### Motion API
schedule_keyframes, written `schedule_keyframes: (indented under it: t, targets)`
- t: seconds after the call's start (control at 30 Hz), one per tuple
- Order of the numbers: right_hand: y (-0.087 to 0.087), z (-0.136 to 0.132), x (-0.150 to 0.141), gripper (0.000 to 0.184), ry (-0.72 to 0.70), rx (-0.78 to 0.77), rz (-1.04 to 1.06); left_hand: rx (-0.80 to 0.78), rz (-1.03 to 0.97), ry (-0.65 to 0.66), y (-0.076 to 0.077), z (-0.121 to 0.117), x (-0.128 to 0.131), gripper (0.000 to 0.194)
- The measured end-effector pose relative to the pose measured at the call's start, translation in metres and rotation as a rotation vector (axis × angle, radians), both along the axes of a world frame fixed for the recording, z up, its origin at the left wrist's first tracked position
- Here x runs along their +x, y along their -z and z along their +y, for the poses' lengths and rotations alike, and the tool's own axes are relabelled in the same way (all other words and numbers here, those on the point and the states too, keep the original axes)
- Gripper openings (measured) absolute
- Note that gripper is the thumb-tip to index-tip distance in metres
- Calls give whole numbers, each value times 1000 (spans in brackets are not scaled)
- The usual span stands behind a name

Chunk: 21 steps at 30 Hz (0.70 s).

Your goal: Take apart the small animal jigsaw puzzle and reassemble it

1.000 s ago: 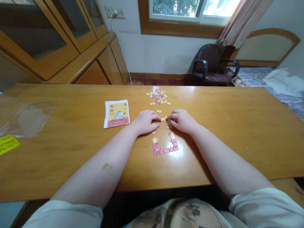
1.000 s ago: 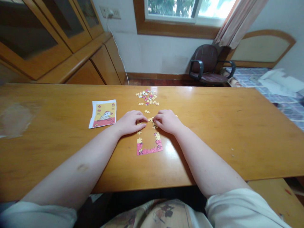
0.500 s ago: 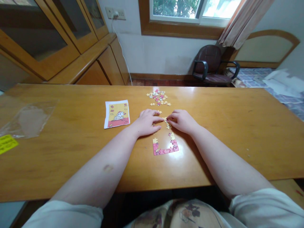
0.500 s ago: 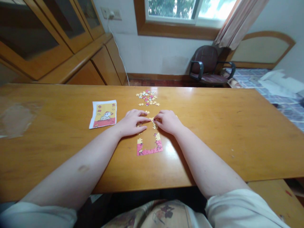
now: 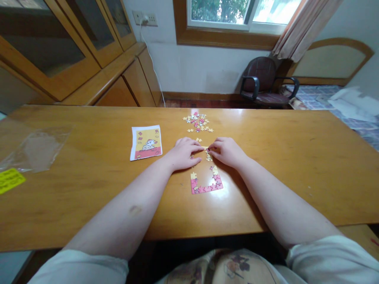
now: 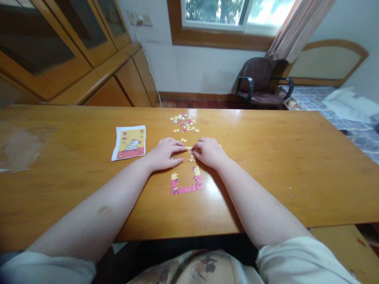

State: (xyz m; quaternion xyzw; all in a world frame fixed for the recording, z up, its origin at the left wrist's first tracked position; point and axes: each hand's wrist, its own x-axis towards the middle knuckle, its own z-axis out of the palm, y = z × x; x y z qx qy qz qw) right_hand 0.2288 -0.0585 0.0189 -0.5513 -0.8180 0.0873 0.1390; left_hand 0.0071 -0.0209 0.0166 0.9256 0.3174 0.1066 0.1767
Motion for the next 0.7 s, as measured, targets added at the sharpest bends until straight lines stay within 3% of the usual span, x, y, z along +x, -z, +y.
schedule_keyframes:
  t: [0.17,0.33,0.7]
  targets:
    - [-1,-1,-1,23,-11,42,16,16,-18,-9,0,0,0,40]
    - [1,-1,-1,24,-23,40,4,48,-44,-118,3,1,-1,33]
    - [-1,0,3,25,-11,36,5,19,-34,-101,1,0,-1,34]
